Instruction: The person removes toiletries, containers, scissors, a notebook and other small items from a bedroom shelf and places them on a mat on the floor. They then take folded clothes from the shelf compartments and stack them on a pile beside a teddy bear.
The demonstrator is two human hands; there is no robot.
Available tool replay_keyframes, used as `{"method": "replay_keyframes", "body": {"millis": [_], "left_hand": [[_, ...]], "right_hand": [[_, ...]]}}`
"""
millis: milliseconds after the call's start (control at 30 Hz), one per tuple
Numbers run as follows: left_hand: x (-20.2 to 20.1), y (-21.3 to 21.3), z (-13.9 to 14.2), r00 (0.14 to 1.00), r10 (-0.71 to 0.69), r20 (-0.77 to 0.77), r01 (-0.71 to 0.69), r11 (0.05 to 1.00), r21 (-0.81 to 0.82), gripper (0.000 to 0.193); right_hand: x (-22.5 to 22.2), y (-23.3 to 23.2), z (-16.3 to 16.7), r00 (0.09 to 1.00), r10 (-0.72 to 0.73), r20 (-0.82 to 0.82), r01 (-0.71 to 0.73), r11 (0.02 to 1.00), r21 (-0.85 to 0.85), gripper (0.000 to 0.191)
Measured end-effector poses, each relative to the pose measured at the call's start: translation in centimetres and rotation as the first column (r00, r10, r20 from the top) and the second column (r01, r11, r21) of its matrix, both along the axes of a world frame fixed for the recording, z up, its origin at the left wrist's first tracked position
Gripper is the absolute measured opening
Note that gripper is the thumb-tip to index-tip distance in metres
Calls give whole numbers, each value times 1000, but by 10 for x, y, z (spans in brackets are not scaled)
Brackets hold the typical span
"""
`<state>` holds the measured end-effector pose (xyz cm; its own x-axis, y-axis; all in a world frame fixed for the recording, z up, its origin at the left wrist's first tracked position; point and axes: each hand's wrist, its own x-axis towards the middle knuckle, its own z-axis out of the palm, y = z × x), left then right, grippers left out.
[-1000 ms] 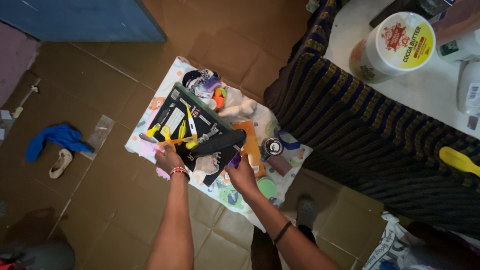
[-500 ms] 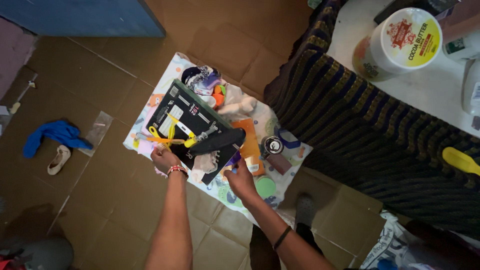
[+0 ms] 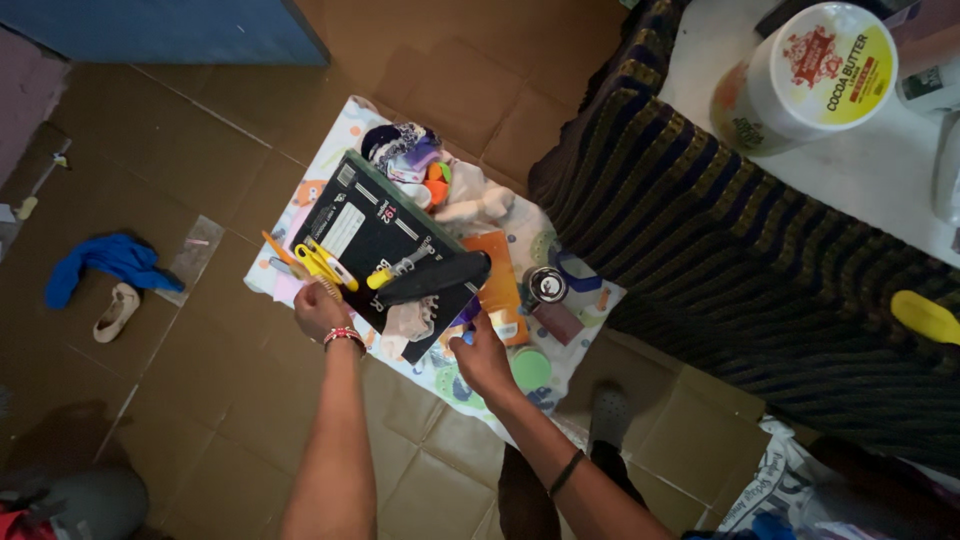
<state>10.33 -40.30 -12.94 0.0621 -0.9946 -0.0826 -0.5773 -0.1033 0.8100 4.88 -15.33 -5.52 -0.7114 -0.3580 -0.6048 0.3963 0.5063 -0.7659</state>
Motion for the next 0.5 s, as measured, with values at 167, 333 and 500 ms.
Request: {"method": "replay_keyframes", "body": {"millis": [167,333,500], "left_hand": [[2,-6,-4,990,-49,-134,62,994,95,29],[10,-9,-15,993,-84,-88,84,996,-3,29],[17,-10,-18,993,-117,-29,114,990,-87,26]], "right_hand": [[3,3,-4,1000,-4,-28,4,1000,-14,55],[5,3,-4,999,2,-39,-4,999,-54,55],[7,4,-6,999,-22,-37,19,995,-96,53]]}}
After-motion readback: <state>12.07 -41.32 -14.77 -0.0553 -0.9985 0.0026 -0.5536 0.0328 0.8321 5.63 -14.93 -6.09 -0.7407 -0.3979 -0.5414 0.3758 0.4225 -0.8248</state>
